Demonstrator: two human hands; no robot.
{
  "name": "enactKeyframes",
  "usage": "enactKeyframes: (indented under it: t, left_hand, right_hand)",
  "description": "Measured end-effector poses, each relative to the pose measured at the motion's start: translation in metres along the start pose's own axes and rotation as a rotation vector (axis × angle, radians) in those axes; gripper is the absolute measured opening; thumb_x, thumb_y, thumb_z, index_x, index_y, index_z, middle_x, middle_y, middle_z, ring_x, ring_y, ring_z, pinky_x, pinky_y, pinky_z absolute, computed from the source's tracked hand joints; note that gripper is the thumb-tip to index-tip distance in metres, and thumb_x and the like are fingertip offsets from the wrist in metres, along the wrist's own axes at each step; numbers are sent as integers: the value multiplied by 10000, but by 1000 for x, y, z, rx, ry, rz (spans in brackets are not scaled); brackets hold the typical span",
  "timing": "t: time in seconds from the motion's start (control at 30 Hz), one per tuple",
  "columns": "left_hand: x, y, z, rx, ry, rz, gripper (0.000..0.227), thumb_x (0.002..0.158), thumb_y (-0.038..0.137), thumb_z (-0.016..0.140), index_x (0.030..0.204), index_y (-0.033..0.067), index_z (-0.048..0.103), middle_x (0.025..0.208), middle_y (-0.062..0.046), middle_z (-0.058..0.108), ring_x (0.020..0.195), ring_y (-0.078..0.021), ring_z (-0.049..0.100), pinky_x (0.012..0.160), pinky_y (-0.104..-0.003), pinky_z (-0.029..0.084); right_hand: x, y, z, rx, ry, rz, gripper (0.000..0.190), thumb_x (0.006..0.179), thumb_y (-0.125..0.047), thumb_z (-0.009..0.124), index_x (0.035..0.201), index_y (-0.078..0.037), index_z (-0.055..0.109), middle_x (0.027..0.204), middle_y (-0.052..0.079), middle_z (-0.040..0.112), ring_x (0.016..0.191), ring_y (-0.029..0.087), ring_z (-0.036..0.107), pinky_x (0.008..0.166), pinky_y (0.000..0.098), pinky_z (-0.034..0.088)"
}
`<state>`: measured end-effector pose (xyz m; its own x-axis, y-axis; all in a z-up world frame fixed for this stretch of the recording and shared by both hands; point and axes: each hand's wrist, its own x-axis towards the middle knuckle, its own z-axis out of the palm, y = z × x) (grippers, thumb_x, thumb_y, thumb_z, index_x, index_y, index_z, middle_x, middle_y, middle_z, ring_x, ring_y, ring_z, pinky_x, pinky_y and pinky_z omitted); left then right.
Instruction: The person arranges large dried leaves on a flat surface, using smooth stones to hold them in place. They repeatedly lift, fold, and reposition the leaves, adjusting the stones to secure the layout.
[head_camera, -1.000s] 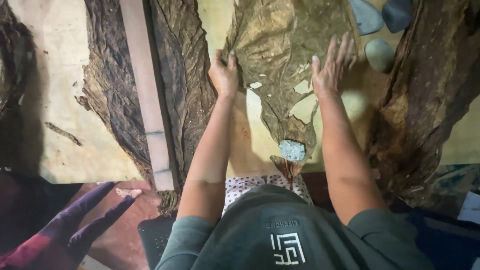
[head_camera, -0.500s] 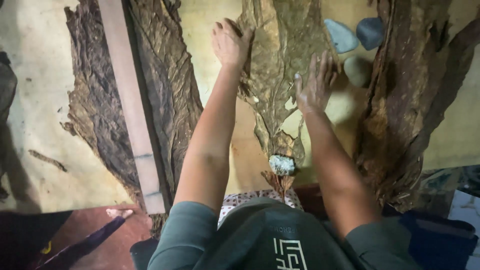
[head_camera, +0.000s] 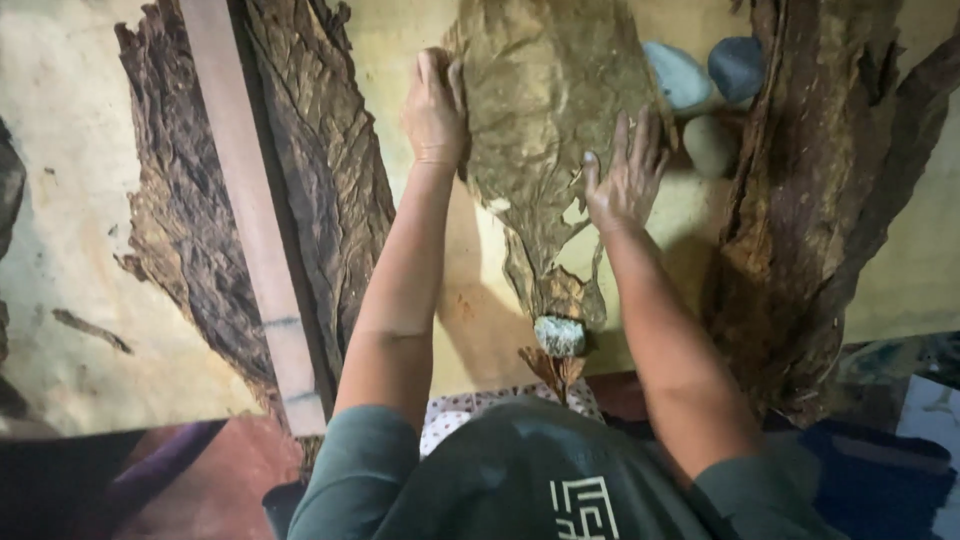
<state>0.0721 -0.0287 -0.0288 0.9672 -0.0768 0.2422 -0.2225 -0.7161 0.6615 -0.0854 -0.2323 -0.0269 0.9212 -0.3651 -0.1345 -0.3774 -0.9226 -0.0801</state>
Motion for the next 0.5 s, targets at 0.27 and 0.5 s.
enactKeyframes:
  t: [0.27, 0.5]
  left_hand:
    - [45, -10, 58, 85, 24, -88, 444, 944, 526, 306, 1084, 183, 550, 955, -131, 609, 743, -185, 590, 480, -228, 497]
    - [124, 12, 84, -294, 39, -246, 232, 859, 288, 523, 954, 83, 578, 832, -171, 707, 750, -390, 679, 638, -441, 520]
  right_hand:
    - [9, -1, -1, -45, -57, 30, 652, 1002, -457, 388, 1530, -120, 206, 1554, 144, 118, 1407, 357, 212, 1090, 569, 246]
    - [10, -1, -4, -31, -107, 58, 665, 999, -457, 387, 1533, -101, 209, 1572, 124, 41, 1443, 292, 40, 1128, 528, 179]
